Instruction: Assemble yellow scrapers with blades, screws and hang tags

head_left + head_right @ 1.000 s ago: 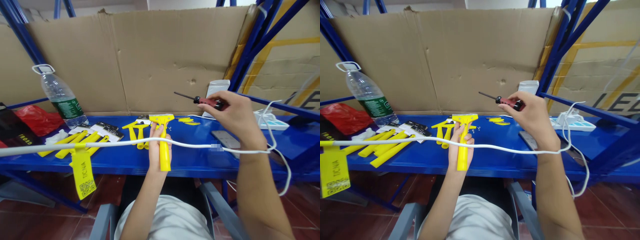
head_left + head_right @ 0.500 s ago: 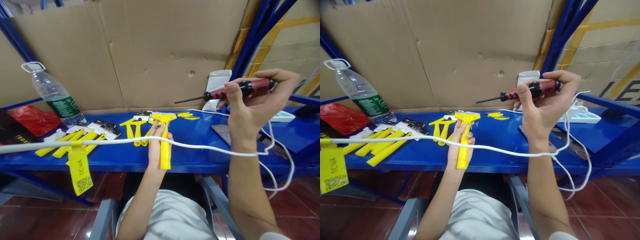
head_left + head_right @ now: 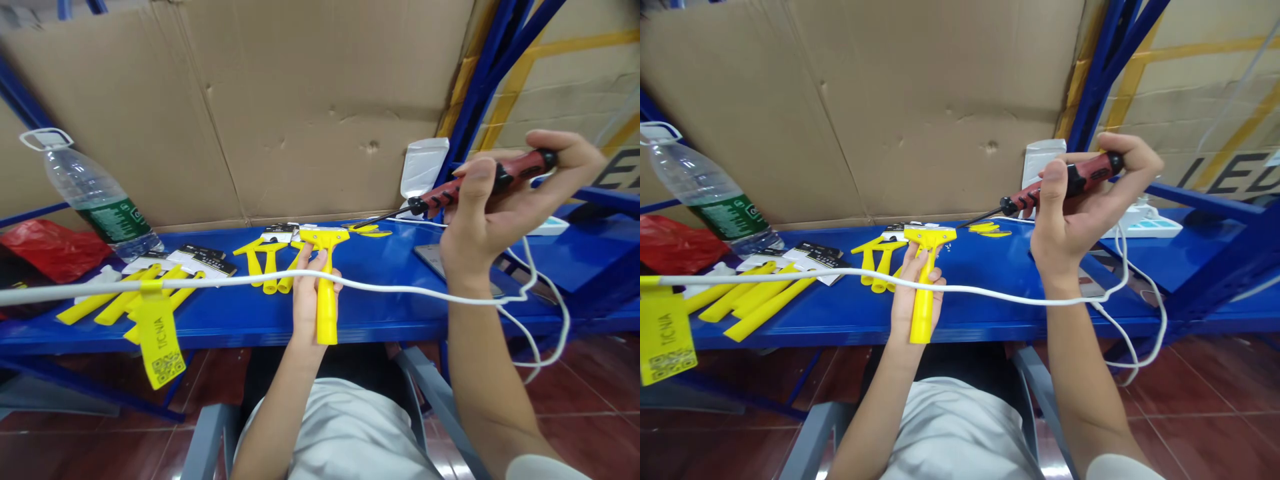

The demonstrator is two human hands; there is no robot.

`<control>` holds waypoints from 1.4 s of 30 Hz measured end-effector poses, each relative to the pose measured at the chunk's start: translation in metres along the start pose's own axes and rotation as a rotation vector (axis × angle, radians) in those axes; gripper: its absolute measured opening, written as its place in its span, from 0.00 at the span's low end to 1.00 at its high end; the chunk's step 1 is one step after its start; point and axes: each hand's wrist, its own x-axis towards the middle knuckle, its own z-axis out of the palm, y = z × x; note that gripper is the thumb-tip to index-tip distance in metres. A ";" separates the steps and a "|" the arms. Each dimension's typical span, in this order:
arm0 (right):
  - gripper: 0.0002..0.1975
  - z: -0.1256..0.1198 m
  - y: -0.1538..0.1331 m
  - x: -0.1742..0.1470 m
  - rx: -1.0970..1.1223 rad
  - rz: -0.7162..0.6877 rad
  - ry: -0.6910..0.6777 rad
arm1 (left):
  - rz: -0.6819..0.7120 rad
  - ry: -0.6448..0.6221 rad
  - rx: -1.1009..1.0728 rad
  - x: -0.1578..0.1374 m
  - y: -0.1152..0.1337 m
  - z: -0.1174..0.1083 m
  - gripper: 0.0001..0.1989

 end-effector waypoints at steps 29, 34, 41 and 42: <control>0.19 0.010 -0.009 -0.005 0.266 0.069 -0.101 | -0.016 -0.049 0.041 0.004 -0.004 -0.010 0.25; 0.22 0.011 -0.010 -0.004 0.267 0.029 -0.075 | -0.018 -0.070 0.087 0.006 -0.006 -0.016 0.28; 0.24 0.005 -0.009 -0.002 0.247 0.030 -0.158 | -0.005 -0.071 0.087 0.004 -0.005 -0.013 0.28; 0.27 0.004 -0.009 -0.002 0.259 0.031 -0.191 | -0.003 -0.063 0.086 0.004 -0.005 -0.013 0.28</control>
